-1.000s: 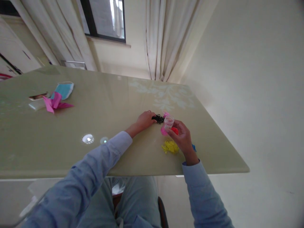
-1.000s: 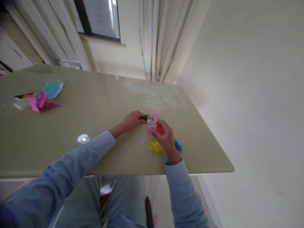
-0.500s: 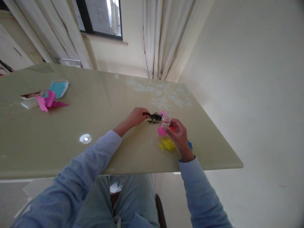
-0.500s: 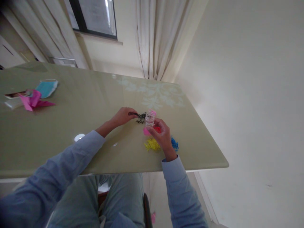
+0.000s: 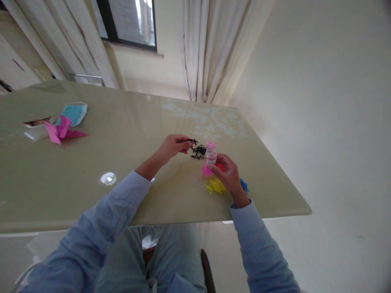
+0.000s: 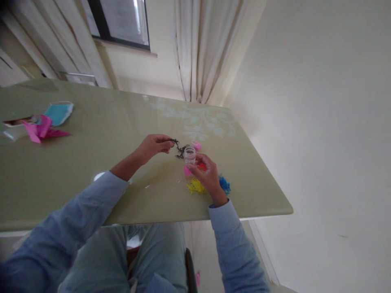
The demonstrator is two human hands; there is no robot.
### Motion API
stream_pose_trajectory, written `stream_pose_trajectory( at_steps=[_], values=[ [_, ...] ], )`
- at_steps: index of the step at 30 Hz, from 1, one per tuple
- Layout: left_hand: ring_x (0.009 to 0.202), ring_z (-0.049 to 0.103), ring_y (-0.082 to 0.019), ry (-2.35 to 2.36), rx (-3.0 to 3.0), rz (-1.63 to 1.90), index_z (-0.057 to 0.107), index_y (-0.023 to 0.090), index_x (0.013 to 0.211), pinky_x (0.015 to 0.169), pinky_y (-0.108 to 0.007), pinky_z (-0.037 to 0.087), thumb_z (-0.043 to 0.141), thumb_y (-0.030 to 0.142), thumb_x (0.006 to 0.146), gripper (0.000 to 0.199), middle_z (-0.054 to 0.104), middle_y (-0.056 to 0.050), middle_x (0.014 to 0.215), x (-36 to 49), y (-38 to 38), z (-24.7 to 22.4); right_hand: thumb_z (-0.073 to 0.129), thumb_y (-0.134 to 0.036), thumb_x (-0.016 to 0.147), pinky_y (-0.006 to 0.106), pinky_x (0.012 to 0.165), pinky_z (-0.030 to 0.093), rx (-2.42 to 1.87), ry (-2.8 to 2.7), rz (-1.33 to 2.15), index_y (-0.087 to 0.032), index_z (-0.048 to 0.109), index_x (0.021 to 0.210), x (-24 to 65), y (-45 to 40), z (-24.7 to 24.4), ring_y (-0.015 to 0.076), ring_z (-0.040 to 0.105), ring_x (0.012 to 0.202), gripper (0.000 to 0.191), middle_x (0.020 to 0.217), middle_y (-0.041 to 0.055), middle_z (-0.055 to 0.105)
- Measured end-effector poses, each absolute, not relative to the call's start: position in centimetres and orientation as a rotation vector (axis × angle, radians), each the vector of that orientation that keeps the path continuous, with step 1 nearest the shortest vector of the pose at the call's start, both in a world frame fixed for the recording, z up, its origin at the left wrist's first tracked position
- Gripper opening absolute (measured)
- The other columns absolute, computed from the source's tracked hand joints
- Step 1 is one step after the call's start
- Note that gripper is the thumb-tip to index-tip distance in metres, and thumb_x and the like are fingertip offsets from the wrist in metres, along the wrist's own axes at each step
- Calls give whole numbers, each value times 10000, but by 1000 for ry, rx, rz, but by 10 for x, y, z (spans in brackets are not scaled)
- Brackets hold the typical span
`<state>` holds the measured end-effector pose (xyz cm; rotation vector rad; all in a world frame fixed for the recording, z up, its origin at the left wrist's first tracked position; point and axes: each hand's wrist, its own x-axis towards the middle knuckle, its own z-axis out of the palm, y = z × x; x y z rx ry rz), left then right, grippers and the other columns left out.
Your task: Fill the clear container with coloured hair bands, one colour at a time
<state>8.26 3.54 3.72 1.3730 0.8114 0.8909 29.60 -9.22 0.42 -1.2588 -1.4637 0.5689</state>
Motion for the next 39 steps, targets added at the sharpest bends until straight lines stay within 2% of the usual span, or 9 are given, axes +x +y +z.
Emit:
stream_pose_trajectory(
  at_steps=[5,14,24,32,39],
  values=[
    [622,610,-113,783,1295,943,758,131,795,651,-279,571,911,463,540,446,704,-33,722,79,30,45,772,-433,807,340,773,545,-1296,-1498,526,-222,705,1053,293,-93,7,195,652,805,331,976,50,743],
    [595,615,-127,776,1866,933,765,131,871,567,-221,459,695,370,798,259,697,-19,670,75,4,73,764,-420,799,353,790,554,-1354,-1607,400,-224,703,1036,286,-93,13,205,673,806,313,967,55,756],
    [760,662,-165,808,2352,941,764,178,875,712,-258,462,637,259,887,151,755,-27,833,70,-6,84,765,-442,805,351,778,555,-1333,-1686,332,-236,703,1016,278,-92,13,205,669,817,302,965,58,749],
    [846,668,-202,773,2792,709,762,175,925,774,-302,493,535,199,960,231,719,-82,909,66,-8,88,776,-425,799,344,756,553,-1296,-1715,309,-240,697,1016,272,-91,13,209,678,825,296,944,53,749],
    [855,657,-205,672,3043,417,728,157,917,785,-302,499,520,87,931,219,697,-89,898,70,-12,106,781,-438,788,347,747,555,-1322,-1735,275,-234,699,1010,272,-90,12,210,682,805,313,929,54,749]
  ],
)
